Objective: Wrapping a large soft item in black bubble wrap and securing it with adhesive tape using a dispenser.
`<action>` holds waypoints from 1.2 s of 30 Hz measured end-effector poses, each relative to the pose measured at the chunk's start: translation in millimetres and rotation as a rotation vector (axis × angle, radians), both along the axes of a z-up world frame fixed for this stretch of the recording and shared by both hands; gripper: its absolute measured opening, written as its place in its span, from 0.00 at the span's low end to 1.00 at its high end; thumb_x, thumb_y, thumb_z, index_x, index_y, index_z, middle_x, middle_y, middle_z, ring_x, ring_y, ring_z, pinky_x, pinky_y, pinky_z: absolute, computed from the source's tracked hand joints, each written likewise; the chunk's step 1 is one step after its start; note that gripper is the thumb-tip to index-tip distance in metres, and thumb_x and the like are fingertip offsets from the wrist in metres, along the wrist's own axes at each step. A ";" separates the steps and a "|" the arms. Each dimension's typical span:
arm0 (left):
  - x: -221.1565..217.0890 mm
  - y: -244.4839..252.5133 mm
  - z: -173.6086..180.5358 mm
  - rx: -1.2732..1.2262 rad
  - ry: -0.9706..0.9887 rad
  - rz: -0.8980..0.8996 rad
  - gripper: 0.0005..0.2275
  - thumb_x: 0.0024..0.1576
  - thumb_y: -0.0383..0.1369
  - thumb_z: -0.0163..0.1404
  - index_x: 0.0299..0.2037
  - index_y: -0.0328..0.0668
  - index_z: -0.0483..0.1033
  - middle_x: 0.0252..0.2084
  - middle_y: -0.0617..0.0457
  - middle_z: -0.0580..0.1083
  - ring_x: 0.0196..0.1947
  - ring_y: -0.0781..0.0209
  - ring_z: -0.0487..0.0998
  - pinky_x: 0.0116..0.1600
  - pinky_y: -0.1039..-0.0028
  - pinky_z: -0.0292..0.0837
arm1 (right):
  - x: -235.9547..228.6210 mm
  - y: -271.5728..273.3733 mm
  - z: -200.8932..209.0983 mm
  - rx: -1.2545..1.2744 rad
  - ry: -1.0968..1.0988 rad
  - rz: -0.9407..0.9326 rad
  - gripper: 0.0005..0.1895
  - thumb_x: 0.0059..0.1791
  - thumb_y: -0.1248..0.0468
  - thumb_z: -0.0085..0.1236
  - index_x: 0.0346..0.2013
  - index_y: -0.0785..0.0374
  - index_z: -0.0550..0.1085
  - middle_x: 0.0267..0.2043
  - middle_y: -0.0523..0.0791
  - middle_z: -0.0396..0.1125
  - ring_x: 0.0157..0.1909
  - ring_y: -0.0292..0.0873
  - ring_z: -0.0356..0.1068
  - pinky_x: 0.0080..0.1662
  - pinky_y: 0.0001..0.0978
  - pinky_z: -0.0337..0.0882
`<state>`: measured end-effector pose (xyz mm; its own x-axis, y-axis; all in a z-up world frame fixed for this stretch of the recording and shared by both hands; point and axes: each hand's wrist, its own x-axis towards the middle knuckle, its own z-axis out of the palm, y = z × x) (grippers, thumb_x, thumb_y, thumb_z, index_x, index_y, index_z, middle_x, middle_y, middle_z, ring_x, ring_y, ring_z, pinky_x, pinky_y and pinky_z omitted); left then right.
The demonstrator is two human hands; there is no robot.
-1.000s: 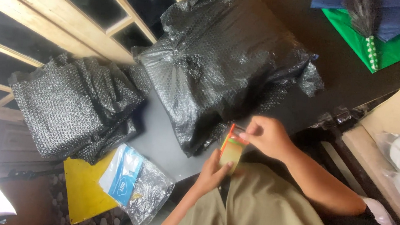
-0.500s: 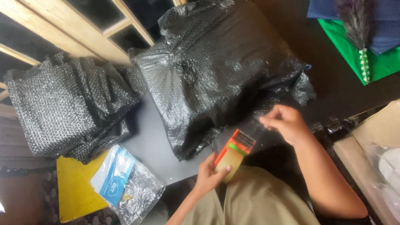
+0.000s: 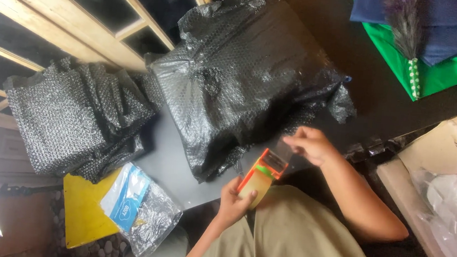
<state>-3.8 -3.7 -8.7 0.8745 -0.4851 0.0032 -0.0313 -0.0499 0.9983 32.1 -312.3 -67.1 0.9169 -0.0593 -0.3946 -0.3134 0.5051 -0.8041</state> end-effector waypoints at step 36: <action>29.2 -28.7 35.8 -0.112 -0.681 0.016 0.20 0.55 0.36 0.63 0.26 0.32 0.62 0.26 0.37 0.70 0.32 0.37 0.78 0.42 0.55 0.73 | -95.9 -97.7 -56.8 -1.054 0.113 -0.180 0.08 0.43 0.65 0.71 0.35 0.56 0.81 0.41 0.44 0.75 0.46 0.49 0.76 0.52 0.41 0.74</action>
<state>25.4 -32.4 27.2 0.6665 -0.4370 0.6040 -0.6536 0.0473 0.7554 -63.8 -410.0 -123.9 0.8223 -0.5496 -0.1475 -0.4035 -0.3803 -0.8322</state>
